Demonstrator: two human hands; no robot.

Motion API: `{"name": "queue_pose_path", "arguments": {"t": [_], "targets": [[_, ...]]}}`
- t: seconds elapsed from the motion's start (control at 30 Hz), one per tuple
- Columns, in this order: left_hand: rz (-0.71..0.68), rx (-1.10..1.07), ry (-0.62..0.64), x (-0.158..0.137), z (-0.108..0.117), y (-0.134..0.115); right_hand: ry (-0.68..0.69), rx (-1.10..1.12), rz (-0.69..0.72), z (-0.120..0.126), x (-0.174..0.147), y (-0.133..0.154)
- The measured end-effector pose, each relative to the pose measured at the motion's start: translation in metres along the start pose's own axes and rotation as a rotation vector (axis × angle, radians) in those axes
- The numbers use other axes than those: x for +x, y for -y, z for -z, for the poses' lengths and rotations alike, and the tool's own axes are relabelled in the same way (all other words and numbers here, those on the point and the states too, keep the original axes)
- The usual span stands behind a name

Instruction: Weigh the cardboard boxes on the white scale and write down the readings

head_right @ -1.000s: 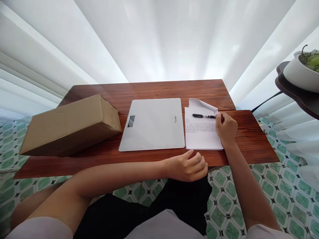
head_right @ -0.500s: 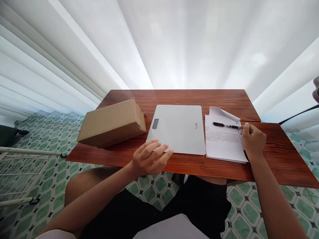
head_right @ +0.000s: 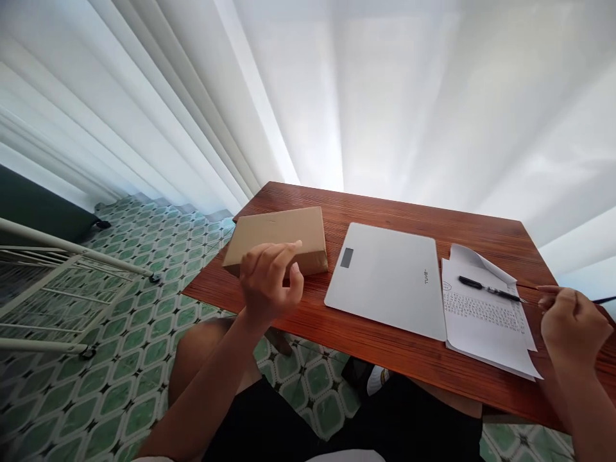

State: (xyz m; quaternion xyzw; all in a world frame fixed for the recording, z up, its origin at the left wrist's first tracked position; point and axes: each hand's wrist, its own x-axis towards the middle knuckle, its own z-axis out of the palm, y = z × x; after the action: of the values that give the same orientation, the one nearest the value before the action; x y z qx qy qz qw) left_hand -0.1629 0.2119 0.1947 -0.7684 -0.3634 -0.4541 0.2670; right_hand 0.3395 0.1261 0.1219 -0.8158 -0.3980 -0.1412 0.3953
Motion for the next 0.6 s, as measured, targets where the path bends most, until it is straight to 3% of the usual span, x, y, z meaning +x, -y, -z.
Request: {"name": "queue_pose_path", "arguments": {"t": [0.13,0.27,0.43,0.5,0.6], "targets": [[0.154,0.063,0.042,0.006,0.012,0.031,-0.02,0.164,-0.088,0.004,-0.005,0.072],[0.329,0.071,0.127,0.011,0.02,0.059,0.104,0.305,0.134,-0.009,-0.014,0.151],[0.51,0.097,0.216,0.009,0.024,0.09,0.371,0.482,0.369,-0.044,-0.049,0.247],[0.585,0.118,0.262,0.006,0.026,0.101,0.54,0.519,0.446,-0.059,-0.068,0.28],[0.715,0.136,0.349,0.0,0.027,0.112,0.724,0.543,0.43,-0.077,-0.088,0.318]]}}
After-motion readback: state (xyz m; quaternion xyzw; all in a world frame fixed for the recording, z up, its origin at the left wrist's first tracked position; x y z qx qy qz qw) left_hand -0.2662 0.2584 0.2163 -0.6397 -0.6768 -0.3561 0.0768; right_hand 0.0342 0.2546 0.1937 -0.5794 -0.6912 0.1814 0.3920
